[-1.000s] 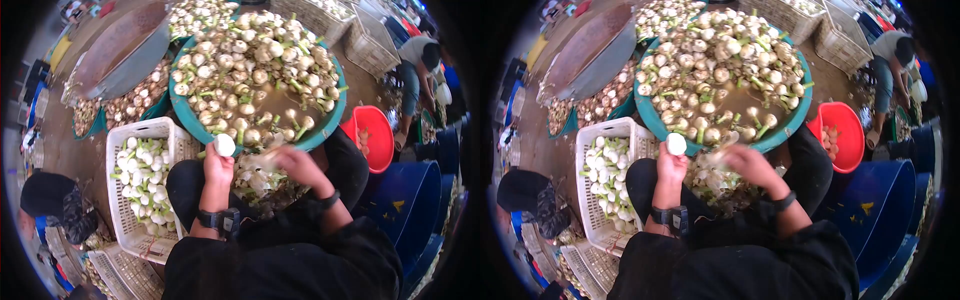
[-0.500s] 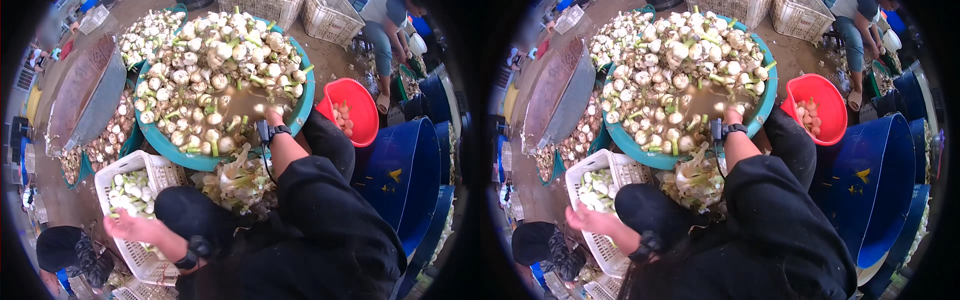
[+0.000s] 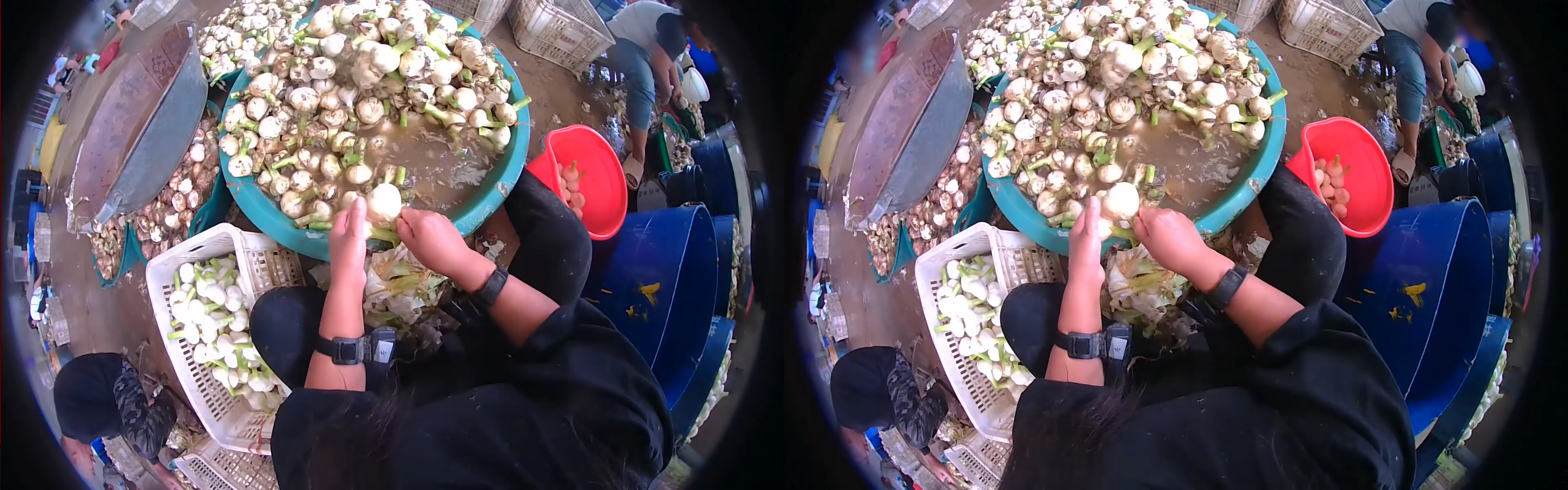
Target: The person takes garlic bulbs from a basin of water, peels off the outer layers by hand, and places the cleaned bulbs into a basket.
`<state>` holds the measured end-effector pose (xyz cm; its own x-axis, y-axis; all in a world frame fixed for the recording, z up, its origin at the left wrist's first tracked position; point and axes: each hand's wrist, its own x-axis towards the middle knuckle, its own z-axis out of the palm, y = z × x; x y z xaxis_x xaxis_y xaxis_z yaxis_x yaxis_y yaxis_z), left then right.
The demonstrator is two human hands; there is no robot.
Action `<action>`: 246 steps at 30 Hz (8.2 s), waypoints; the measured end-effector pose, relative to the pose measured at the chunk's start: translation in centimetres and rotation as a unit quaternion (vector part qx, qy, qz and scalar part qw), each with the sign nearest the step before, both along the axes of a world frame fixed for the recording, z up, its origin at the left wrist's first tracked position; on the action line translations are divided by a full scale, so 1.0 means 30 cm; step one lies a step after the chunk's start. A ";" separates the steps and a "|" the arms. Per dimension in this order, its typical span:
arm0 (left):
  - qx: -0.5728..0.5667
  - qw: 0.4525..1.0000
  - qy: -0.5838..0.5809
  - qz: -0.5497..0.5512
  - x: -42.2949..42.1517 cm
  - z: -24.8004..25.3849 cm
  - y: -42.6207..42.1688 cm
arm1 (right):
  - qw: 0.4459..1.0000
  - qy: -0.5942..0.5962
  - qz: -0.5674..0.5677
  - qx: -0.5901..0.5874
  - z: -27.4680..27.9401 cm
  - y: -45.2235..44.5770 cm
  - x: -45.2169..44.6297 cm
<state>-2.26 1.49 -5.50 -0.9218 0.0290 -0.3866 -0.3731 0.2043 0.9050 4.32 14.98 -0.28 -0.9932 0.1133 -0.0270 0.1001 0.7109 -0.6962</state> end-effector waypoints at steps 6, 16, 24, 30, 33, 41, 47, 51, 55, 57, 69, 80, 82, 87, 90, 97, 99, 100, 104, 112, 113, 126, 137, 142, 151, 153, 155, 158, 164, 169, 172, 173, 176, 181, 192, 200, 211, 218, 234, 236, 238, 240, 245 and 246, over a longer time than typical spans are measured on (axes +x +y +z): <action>0.119 0.984 -0.126 -0.031 0.010 0.156 0.010 | 0.999 0.013 0.011 -0.045 0.008 -0.011 0.002; 0.142 0.989 0.011 0.039 0.058 0.144 0.005 | 0.994 0.017 0.072 0.075 0.023 -0.061 0.020; 0.383 0.923 0.001 -0.024 0.065 0.167 -0.032 | 0.730 -0.253 -0.157 -0.615 0.072 -0.042 0.041; 0.064 0.936 0.001 -0.346 0.055 0.255 -0.070 | 0.987 0.156 0.026 -0.038 -0.004 0.021 0.089; -0.019 0.914 0.192 -0.357 0.135 0.297 -0.053 | 0.832 -0.186 -0.141 -0.503 -0.032 0.040 0.070; 0.087 0.946 0.261 -0.170 0.133 0.155 -0.083 | 0.668 -0.131 -0.130 -0.721 0.002 0.016 0.090; 0.457 0.862 -0.154 0.156 0.039 0.119 -0.217 | 0.666 0.100 -0.023 -0.739 0.118 0.109 0.224; 0.441 0.859 -0.155 0.210 0.043 0.205 -0.229 | 0.550 0.156 -0.032 -0.820 0.162 0.239 0.205; 0.310 0.882 0.149 0.322 0.018 0.279 -0.413 | 0.967 -0.123 0.154 -0.162 0.088 0.213 0.172; 0.075 0.874 0.203 0.435 0.036 0.405 -0.599 | 0.984 -0.146 0.069 0.075 0.016 0.172 0.133; -0.020 0.987 0.156 0.033 0.082 0.246 -0.126 | 0.970 -0.144 0.178 -0.079 -0.242 0.099 -0.150; 0.112 0.982 -0.149 -0.036 0.061 0.182 -0.092 | 0.993 0.009 0.119 0.000 0.030 -0.056 0.031; 0.059 0.995 -0.073 -0.038 0.075 0.206 -0.063 | 0.990 0.019 0.132 0.039 0.055 -0.053 0.047; 0.109 0.985 -0.129 -0.047 0.077 0.168 -0.092 | 0.997 -0.002 0.071 0.026 0.010 -0.075 0.050; 0.236 0.952 -0.190 -0.031 0.084 0.180 -0.098 | 0.928 -0.153 -0.043 -0.336 -0.008 -0.052 0.036; 0.096 0.941 -0.066 -0.316 0.074 0.265 -0.094 | 0.955 -0.079 0.030 -0.283 -0.059 -0.003 0.081; -0.029 0.914 0.158 -0.373 0.131 0.321 -0.069 | 0.838 -0.205 -0.147 -0.484 -0.067 -0.001 0.062; -0.106 0.886 0.216 -0.395 0.144 0.333 -0.063 | 0.741 -0.280 -0.165 -0.587 -0.053 0.021 0.058; -0.257 0.764 0.425 -0.413 0.170 0.314 -0.088 | 0.649 -0.254 -0.093 -0.711 -0.029 0.020 0.066; 0.367 0.926 0.008 0.090 0.177 0.199 -0.090 | 0.821 -0.127 0.045 -0.554 0.064 0.012 0.203; 0.508 0.832 -0.150 0.164 0.157 0.191 -0.111 | 0.875 -0.076 0.044 -0.476 0.095 0.024 0.235; 0.618 0.776 -0.114 0.049 0.140 0.220 -0.118 | 0.968 -0.011 0.057 -0.243 0.055 0.025 0.141; 0.603 0.795 -0.063 0.027 0.127 0.184 -0.127 | 0.739 -0.089 0.059 -0.666 0.165 0.055 0.177; 0.539 0.817 -0.099 0.179 0.090 0.132 -0.190 | 0.805 -0.169 0.148 -0.549 0.078 0.155 0.249; 0.309 0.928 0.041 0.205 0.121 0.257 -0.208 | 0.985 0.038 0.164 -0.047 0.119 -0.121 0.066; 0.179 0.929 0.163 0.278 0.105 0.349 -0.346 | 0.966 -0.200 0.155 0.057 0.122 -0.069 -0.045; -0.291 0.838 0.311 0.340 0.095 0.475 -0.475 | 0.970 -0.115 0.027 0.215 -0.087 0.011 -0.122; -0.283 0.786 0.424 0.350 0.107 0.546 -0.398 | 0.958 -0.123 0.063 0.250 -0.324 0.077 -0.153; -0.190 0.965 0.181 -0.017 0.041 0.172 -0.168 | 0.979 -0.165 0.115 -0.026 -0.176 0.043 -0.139; 0.076 0.989 -0.124 -0.032 0.078 0.197 -0.051 | 0.988 -0.030 0.132 -0.072 0.035 -0.044 0.022; 0.080 0.994 -0.053 -0.053 0.096 0.203 -0.049 | 0.988 -0.013 0.144 0.058 0.060 -0.072 0.043; 0.080 0.994 -0.052 -0.053 0.098 0.203 -0.051 | 0.988 -0.013 0.144 0.058 0.051 -0.082 0.043; 0.082 0.988 -0.130 -0.008 0.095 0.190 -0.066 | 0.994 0.043 0.094 0.042 -0.013 -0.094 0.035; 0.241 0.965 -0.086 -0.055 0.106 0.192 -0.053 | 0.734 -0.308 -0.110 -0.595 -0.007 -0.068 0.032; 0.043 0.944 0.053 -0.322 0.131 0.270 -0.078 | 0.885 -0.123 -0.109 -0.435 -0.083 -0.039 0.053; -0.225 0.789 0.430 -0.377 0.153 0.250 -0.062 | 0.785 -0.202 -0.103 -0.577 -0.040 0.008 0.052; 0.474 0.835 -0.206 0.192 0.090 0.120 -0.137 | 0.802 0.010 0.004 -0.597 0.030 0.018 0.264; 0.238 0.955 0.054 0.169 0.166 0.239 -0.044 | 0.997 -0.015 0.069 0.033 0.114 0.073 0.190; 0.023 0.950 0.286 0.125 0.197 0.198 -0.045 | 0.932 -0.073 -0.132 -0.329 0.038 0.022 0.110; -0.029 0.935 0.340 0.096 0.212 0.176 -0.035 | 0.943 -0.020 -0.076 -0.324 0.131 -0.024 0.104; -0.144 0.863 0.483 0.031 0.220 0.206 -0.009 | 0.963 0.004 -0.080 -0.256 0.166 -0.048 0.084; -0.105 0.892 0.437 0.053 0.230 0.217 -0.009 | 0.968 -0.007 -0.082 -0.237 0.162 -0.043 0.079; 0.222 0.943 0.015 0.247 0.162 0.297 -0.077 | 0.941 -0.055 -0.209 -0.261 -0.021 0.056 0.148; 0.221 0.943 0.015 0.250 0.159 0.290 -0.082 | 0.941 -0.057 -0.206 -0.262 -0.007 0.054 0.143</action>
<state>2.51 -0.96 3.20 -0.8737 -0.2599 -0.4112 -0.2951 -0.3889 0.8727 8.60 16.61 -0.47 -0.8551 0.4296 -0.2903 0.3873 0.1572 -0.9084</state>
